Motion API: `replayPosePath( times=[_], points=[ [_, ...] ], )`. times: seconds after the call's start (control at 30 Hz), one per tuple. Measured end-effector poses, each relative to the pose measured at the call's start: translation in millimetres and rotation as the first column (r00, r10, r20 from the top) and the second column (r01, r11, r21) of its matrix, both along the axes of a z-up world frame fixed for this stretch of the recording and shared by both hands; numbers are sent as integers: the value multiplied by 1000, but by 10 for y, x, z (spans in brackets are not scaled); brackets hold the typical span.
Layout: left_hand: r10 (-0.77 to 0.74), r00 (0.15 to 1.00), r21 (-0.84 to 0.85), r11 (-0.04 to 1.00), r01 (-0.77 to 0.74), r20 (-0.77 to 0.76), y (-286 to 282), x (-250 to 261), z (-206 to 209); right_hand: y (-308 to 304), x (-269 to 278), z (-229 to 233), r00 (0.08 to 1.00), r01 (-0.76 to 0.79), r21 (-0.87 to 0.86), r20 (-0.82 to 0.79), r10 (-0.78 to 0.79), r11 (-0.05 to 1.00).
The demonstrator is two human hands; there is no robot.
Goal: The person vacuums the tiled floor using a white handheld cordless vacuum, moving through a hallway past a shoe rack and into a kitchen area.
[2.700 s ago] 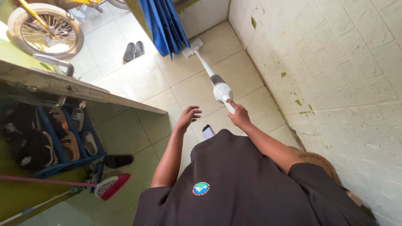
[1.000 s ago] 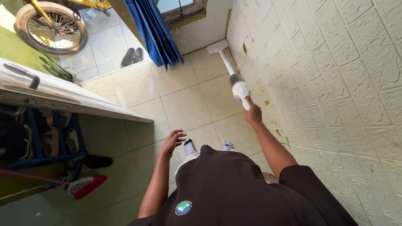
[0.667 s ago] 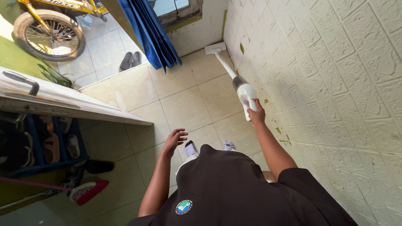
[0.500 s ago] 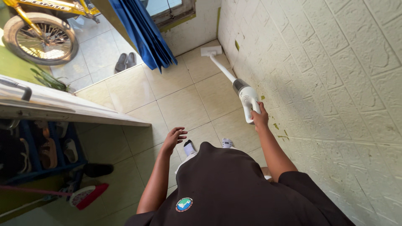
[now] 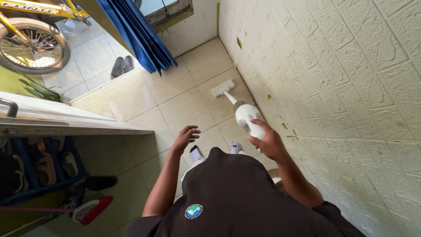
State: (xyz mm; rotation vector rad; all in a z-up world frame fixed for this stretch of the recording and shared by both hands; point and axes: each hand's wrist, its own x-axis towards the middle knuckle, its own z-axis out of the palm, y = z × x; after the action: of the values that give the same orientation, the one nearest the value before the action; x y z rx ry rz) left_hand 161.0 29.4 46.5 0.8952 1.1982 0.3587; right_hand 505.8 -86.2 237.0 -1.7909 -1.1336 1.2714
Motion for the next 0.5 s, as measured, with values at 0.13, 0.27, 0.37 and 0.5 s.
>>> replayPosePath(
  times=[0.13, 0.27, 0.37, 0.5],
  points=[
    [41, 998, -23, 999, -42, -39, -82, -160, -60, 166, -209, -197, 996, -28, 2, -81, 28, 1000],
    [110, 993, -37, 993, -111, -32, -229, -383, -191, 452, -295, -663, 999, -10, -34, -46, 9, 999],
    [157, 987, -49, 986, -158, -23, -334, -526, -299, 630, -384, -1039, 998, 18, 4, -57, -17, 1000],
    [215, 977, -63, 975, -214, -4, -438, -624, -342, 697, -486, -1050, 994, -25, 5, -109, 26, 1000]
  ],
)
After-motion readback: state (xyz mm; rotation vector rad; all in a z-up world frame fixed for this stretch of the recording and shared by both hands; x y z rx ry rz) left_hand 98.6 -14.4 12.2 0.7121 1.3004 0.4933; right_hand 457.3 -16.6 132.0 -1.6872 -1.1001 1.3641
